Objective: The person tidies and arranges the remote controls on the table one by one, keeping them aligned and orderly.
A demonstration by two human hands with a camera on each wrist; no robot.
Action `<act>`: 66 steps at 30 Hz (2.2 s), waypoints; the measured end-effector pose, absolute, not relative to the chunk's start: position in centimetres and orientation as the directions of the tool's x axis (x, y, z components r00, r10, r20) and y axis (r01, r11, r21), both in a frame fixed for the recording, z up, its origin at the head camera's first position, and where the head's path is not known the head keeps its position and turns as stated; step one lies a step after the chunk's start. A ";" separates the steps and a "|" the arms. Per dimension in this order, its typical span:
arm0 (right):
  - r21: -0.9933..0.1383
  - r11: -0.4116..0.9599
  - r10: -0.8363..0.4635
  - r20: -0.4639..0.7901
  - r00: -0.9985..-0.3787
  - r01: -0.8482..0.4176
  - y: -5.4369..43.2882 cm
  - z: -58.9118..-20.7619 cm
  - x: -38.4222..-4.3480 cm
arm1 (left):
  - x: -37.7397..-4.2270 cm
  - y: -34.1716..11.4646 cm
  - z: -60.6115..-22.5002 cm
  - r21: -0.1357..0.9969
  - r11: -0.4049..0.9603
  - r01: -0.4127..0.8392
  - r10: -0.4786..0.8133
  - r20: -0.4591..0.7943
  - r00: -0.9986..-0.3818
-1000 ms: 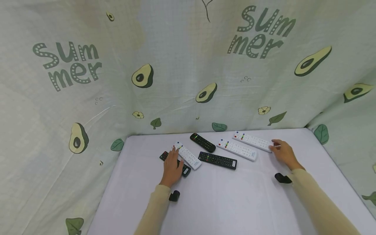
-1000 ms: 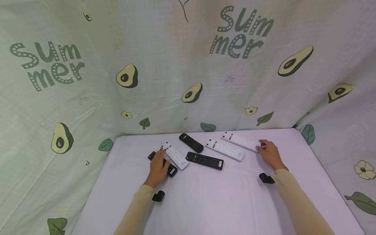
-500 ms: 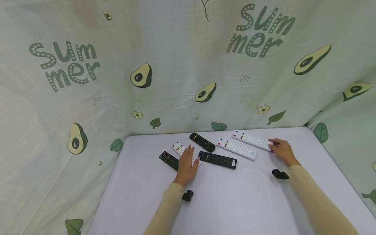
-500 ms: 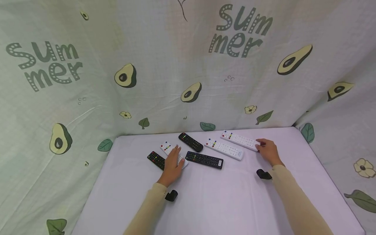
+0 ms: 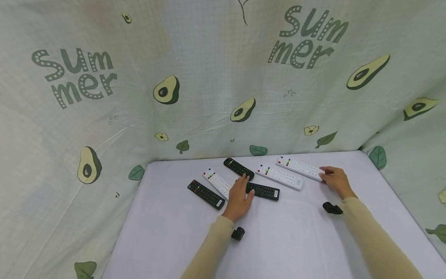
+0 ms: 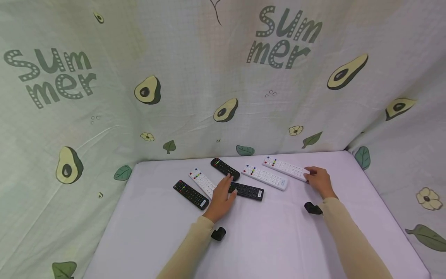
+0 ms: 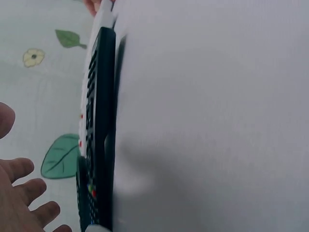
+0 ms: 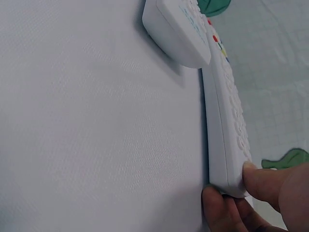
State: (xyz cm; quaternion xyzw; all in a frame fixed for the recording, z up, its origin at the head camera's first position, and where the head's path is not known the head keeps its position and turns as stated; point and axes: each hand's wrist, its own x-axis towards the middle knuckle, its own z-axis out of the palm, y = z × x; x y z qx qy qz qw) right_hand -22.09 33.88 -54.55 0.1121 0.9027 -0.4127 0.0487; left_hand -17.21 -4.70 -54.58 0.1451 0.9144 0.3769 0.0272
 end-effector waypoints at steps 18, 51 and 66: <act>-0.740 0.601 0.205 -0.222 -0.953 0.302 35.3 -54.5 -19.9 | -16.8 0.3 -54.2 0.687 0.659 0.307 0.396 0.030 -0.918; -0.736 0.514 0.364 -0.279 -0.889 0.441 37.4 -54.5 -14.7 | -17.2 5.8 -53.8 0.768 0.583 0.266 0.464 -0.046 -0.885; -0.734 0.500 0.396 -0.279 -0.875 0.460 38.1 -54.5 -12.1 | -16.8 7.6 -54.0 0.768 0.571 0.291 0.504 -0.048 -0.862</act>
